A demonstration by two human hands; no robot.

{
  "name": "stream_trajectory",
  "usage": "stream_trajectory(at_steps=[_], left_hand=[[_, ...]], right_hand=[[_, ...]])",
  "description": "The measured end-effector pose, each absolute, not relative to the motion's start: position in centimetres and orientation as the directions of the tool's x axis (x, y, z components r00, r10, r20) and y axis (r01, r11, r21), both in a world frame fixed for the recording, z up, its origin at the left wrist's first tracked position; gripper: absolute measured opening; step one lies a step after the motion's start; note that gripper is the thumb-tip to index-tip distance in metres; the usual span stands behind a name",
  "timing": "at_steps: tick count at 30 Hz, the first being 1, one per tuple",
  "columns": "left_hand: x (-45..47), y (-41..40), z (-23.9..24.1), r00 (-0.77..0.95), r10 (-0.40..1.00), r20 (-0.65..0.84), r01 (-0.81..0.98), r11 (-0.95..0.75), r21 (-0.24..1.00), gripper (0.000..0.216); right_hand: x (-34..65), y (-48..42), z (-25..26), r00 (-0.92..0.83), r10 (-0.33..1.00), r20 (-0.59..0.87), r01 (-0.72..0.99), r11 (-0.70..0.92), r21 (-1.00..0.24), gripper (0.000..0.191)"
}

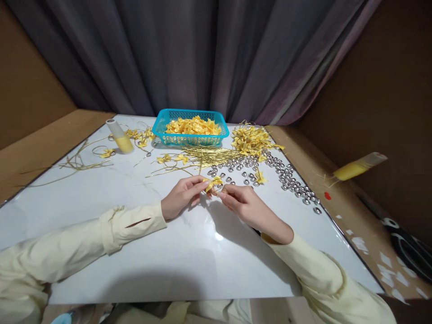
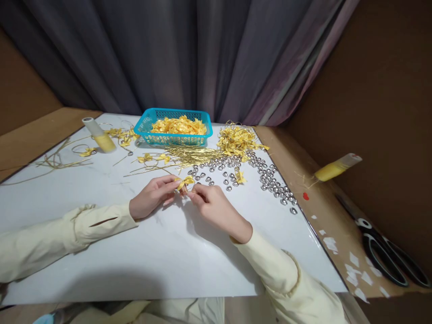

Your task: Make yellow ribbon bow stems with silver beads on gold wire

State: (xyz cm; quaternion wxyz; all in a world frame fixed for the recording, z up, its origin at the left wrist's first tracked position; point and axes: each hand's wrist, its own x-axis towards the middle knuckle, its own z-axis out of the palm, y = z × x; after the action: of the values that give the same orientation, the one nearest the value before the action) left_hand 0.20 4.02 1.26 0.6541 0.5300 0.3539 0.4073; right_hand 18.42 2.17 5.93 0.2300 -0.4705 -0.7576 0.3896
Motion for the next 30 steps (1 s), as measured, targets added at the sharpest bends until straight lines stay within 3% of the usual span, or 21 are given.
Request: stream_trajectory(at_steps=[14, 30], left_hand=[[0.06, 4.17, 1.59, 0.505, 0.861, -0.063, -0.241, 0.210, 0.948, 0.021], [0.05, 4.19, 2.23, 0.572, 0.808, -0.140, -0.260, 0.341, 0.903, 0.021]], right_hand=[[18.63, 2.34, 6.02, -0.480, 0.877, 0.028, 0.518, 0.310, -0.797, 0.029], [18.98, 2.45, 6.03, -0.537, 0.836, 0.113, 0.584, 0.465, -0.665, 0.029]])
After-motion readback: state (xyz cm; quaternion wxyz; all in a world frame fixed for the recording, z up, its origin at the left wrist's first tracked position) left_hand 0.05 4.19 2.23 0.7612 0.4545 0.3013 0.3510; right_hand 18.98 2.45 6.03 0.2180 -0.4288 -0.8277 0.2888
